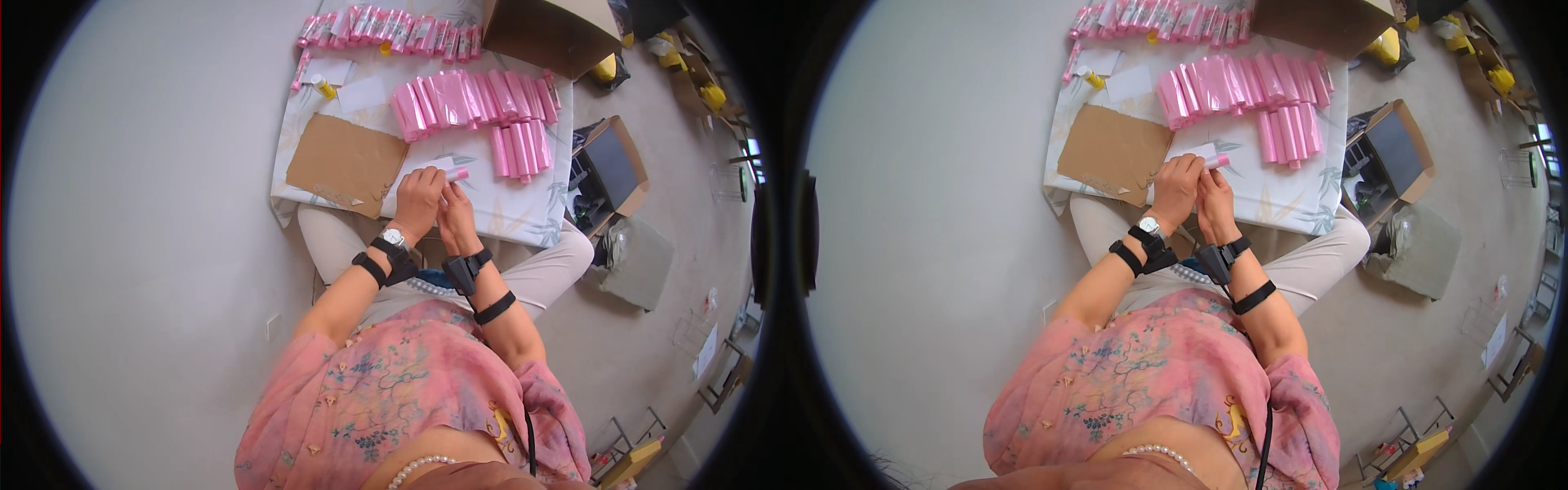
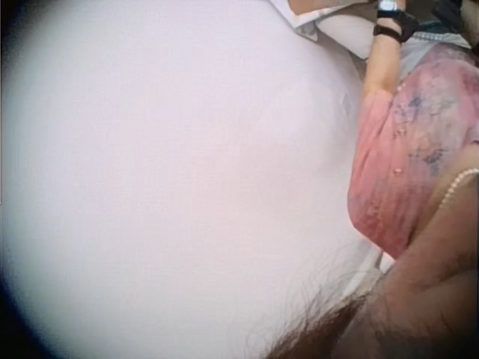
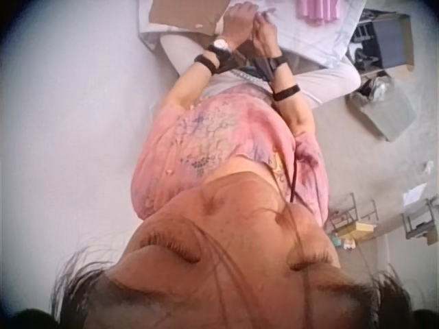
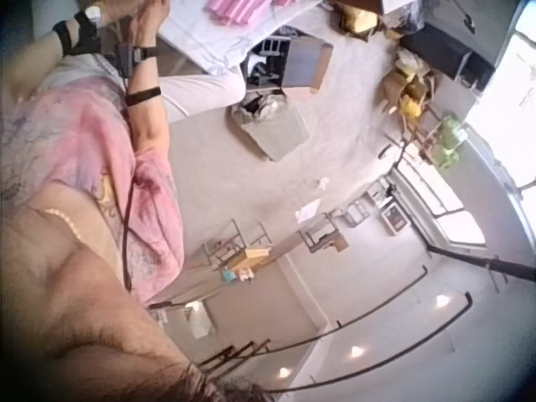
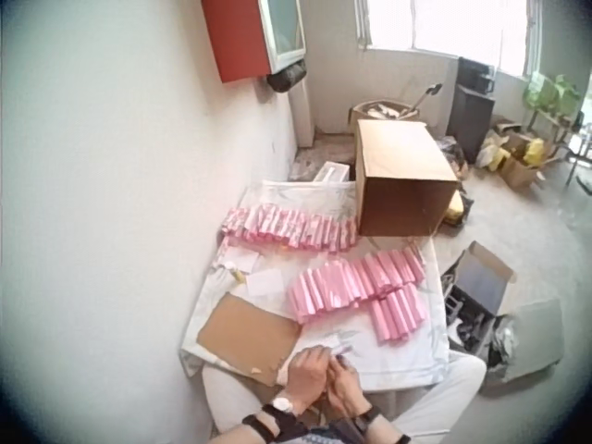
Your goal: Wrapping small pink tubes in plastic protective sleeves and sealing them with glue.
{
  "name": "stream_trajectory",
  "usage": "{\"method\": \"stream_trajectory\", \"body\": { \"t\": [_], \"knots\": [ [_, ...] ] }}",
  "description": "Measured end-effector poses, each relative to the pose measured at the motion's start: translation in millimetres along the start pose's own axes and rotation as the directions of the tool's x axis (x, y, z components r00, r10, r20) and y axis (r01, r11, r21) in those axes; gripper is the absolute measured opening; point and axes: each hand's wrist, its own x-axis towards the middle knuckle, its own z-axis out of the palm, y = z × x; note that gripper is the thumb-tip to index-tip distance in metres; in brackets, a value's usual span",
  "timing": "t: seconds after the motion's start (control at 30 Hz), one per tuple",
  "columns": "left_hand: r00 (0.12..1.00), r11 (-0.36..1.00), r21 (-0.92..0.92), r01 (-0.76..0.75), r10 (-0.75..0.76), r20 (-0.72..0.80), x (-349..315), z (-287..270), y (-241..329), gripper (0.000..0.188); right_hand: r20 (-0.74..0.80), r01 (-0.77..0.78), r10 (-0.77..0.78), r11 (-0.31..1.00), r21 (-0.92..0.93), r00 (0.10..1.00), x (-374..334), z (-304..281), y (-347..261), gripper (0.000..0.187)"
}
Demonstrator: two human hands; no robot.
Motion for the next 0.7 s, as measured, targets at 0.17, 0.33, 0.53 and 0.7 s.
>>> {"method": "stream_trajectory", "body": {
  "t": [0.17,0.33,0.53,0.7],
  "knots": [
    [0.932,0.978,0.066,-0.197,0.208,-0.297,28,-62,45,0.031,0.243,0.240,-0.245,0.970,0.050,0.939,-39,45,-47,0.021],
    [0.860,0.952,0.044,-0.303,0.293,-0.418,40,-99,84,0.041,0.324,0.385,-0.409,0.913,0.139,0.853,-84,80,-89,0.030],
    [0.821,0.920,0.072,-0.385,0.377,-0.429,49,-120,113,0.041,0.363,0.520,-0.533,0.842,0.142,0.764,-109,81,-112,0.033],
    [0.803,0.910,0.031,-0.414,0.381,-0.458,55,-118,130,0.042,0.384,0.568,-0.599,0.797,0.204,0.703,-114,79,-123,0.033]
  ]
}}
